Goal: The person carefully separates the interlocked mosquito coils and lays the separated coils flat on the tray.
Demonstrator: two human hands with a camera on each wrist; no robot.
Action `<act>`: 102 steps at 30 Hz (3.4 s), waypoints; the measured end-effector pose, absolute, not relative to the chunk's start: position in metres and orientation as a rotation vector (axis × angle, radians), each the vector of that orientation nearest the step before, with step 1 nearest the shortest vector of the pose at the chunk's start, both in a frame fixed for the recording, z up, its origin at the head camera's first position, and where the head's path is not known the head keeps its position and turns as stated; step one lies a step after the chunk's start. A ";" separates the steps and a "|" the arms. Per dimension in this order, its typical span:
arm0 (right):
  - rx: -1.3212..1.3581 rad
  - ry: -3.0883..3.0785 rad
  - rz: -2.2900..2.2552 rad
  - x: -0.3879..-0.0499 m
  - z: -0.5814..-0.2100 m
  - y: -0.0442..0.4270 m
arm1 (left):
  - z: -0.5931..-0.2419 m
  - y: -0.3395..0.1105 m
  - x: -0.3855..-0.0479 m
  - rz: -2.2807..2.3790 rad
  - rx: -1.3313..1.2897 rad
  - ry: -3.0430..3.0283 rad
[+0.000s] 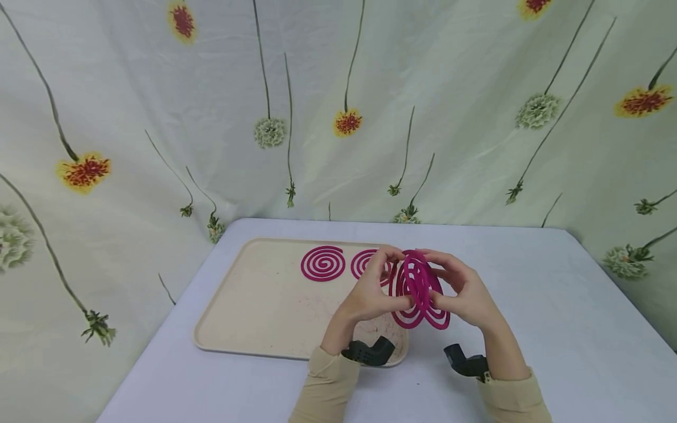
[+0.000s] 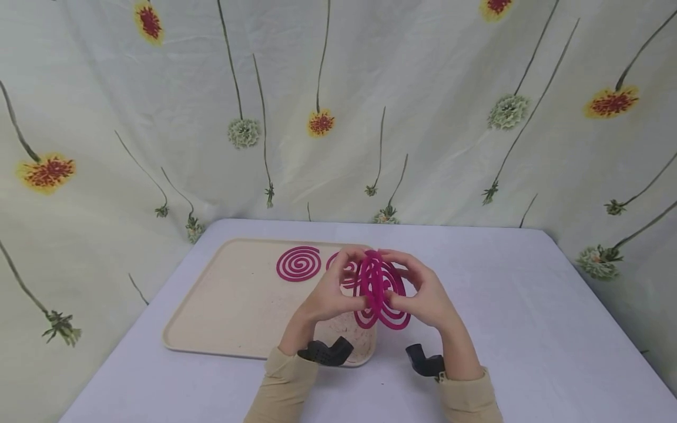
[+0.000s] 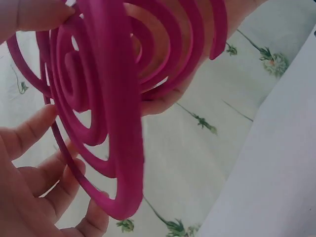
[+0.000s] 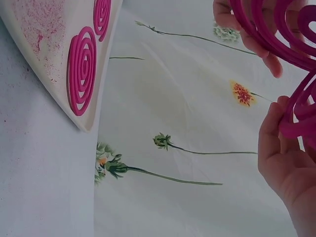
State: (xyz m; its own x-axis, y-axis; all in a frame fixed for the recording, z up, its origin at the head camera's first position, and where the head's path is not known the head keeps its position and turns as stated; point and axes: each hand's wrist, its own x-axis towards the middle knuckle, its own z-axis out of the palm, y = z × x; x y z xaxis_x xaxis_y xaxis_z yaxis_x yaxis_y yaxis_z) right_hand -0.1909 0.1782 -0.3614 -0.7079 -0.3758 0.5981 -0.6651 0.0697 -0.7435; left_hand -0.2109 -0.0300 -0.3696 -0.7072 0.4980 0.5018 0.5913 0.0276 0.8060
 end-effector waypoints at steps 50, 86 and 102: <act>0.776 -2.820 1.792 -0.196 -0.363 0.201 | -0.379 -0.086 -0.225 -2.057 -1.191 -2.424; 0.603 -2.688 1.899 -0.190 -0.357 0.214 | -0.373 -0.070 -0.221 -2.271 -0.860 -2.151; 0.576 -2.586 1.865 -0.189 -0.358 0.204 | -0.369 -0.071 -0.217 -2.105 -0.967 -2.231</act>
State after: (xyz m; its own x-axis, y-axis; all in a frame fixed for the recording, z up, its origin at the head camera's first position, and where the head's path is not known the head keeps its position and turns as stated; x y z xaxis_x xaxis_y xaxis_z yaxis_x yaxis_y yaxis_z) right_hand -0.1890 0.2037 -0.3577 -0.9320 -0.3400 0.1256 -0.2265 0.2760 -0.9341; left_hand -0.2168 -0.0713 -0.3685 -0.8167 0.4654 0.3412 0.3675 -0.0363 0.9293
